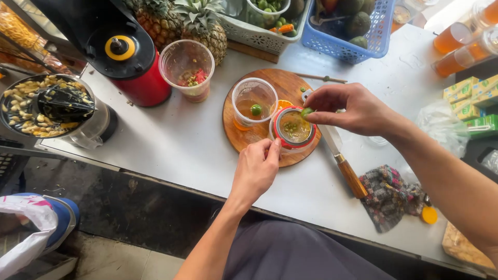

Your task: Preparing a takeaway container of yellow rice with meat and vegetables, followed by making a citrus drink with ice.

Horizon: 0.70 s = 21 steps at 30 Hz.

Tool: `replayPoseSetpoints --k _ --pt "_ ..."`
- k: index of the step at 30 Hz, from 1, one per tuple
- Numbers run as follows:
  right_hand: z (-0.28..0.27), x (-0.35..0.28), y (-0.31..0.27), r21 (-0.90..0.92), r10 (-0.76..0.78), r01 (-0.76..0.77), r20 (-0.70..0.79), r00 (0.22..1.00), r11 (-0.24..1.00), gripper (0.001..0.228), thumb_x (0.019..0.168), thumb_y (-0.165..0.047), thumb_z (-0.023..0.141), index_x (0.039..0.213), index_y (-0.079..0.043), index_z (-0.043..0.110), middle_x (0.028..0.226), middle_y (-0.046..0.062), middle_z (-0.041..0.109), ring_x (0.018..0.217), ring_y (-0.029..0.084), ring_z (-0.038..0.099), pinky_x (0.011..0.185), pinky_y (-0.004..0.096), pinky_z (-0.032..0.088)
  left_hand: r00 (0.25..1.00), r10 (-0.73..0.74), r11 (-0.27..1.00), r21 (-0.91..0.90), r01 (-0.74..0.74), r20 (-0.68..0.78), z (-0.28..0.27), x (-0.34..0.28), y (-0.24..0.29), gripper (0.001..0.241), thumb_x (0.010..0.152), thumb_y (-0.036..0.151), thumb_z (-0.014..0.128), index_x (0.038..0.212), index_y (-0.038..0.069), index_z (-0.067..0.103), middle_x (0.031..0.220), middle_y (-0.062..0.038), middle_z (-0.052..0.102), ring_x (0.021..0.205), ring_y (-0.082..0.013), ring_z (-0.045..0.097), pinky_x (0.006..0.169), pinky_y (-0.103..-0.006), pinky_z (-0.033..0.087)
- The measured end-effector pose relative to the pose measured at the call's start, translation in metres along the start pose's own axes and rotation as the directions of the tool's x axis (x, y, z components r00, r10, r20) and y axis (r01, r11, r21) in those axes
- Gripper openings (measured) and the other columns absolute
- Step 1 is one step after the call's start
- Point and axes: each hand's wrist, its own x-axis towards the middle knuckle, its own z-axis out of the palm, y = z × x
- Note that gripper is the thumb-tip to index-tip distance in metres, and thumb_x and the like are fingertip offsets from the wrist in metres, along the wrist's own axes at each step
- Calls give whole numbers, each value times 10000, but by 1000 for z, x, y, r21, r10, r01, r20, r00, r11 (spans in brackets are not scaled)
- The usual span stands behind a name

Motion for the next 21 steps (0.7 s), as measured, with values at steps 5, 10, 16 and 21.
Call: replayPoseSetpoints --k 5,10,16,21 --pt "23 -9 -22 -492 -193 183 30 981 851 303 830 -127 838 1126 -81 788 903 93 786 788 210 756 730 319 612 999 7 999 40 -8 33 -13 1 8 424 1012 373 511 755 85 686 625 -184 648 742 -403 687 714 -482 520" --pt "36 -13 8 -800 -217 183 67 974 572 250 947 -252 724 1134 -86 733 906 85 744 794 238 745 708 343 613 995 42 998 44 -46 89 -17 7 4 435 1007 375 504 751 63 667 598 -187 615 703 -403 669 692 -488 511" --pt "49 -14 28 -914 -277 155 50 960 374 212 1019 -282 635 1091 -86 674 854 69 653 822 273 706 710 371 589 986 55 998 20 -59 157 -24 12 7 423 1004 349 501 758 49 669 590 -177 606 685 -381 667 680 -466 519" --pt "56 -17 16 -920 -258 50 -56 965 388 169 1025 -264 656 1018 -97 678 797 72 643 781 260 704 704 366 581 982 74 997 9 -77 174 -24 13 5 428 1004 344 498 769 40 685 587 -170 601 686 -355 664 686 -454 519"
